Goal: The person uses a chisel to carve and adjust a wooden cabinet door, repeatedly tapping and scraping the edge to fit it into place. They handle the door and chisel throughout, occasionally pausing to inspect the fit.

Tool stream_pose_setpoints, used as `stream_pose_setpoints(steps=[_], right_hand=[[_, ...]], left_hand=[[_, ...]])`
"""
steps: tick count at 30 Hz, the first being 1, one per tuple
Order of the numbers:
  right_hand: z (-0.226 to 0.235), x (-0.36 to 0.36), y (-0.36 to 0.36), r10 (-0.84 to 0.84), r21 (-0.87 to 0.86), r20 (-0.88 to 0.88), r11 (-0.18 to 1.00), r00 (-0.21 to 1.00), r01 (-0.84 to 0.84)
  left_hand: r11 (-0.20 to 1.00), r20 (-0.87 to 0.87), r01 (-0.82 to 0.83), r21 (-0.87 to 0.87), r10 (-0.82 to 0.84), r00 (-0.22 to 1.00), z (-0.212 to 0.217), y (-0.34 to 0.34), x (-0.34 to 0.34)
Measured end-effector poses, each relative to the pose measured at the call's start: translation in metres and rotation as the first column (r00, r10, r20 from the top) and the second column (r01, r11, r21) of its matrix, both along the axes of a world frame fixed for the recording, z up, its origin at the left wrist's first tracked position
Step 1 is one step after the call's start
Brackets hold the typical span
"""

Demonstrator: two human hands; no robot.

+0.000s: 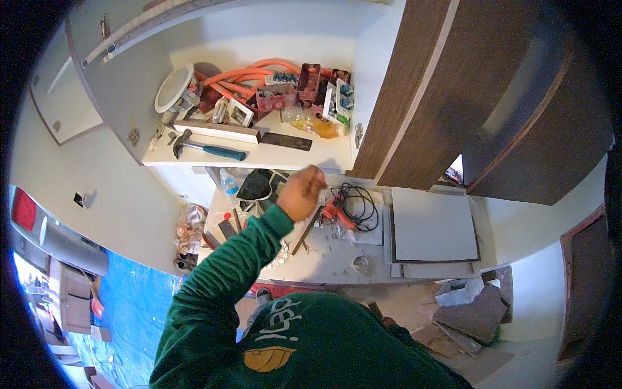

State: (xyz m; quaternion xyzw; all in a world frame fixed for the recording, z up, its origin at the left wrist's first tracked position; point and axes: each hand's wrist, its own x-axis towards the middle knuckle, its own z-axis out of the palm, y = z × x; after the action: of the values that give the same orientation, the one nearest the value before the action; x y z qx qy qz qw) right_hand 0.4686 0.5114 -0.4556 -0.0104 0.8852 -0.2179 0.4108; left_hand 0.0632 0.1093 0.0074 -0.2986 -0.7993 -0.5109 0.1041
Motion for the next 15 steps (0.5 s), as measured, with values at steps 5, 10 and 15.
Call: stream_pose_setpoints(steps=[5,10,15], right_hand=[[0.055,-0.015,-0.008,-0.366,0.018,0.015,0.931,0.931,0.366],[0.101,-0.046,-0.025,-0.703,-0.189,-0.03,0.702,0.711,0.686],[0.165,-0.108,-0.047,-0.839,-0.534,0.198,0.342,0.507,0.774]], left_hand=[[0.944,-0.246,-0.308,-0.121,0.272,0.93,0.016,-0.04,-0.04],[0.965,-0.532,-0.244,-0.096,0.158,0.832,0.03,-0.064,-0.085],[0.91,-0.606,-0.4,-0.106,0.259,0.752,0.016,-0.058,-0.112]])
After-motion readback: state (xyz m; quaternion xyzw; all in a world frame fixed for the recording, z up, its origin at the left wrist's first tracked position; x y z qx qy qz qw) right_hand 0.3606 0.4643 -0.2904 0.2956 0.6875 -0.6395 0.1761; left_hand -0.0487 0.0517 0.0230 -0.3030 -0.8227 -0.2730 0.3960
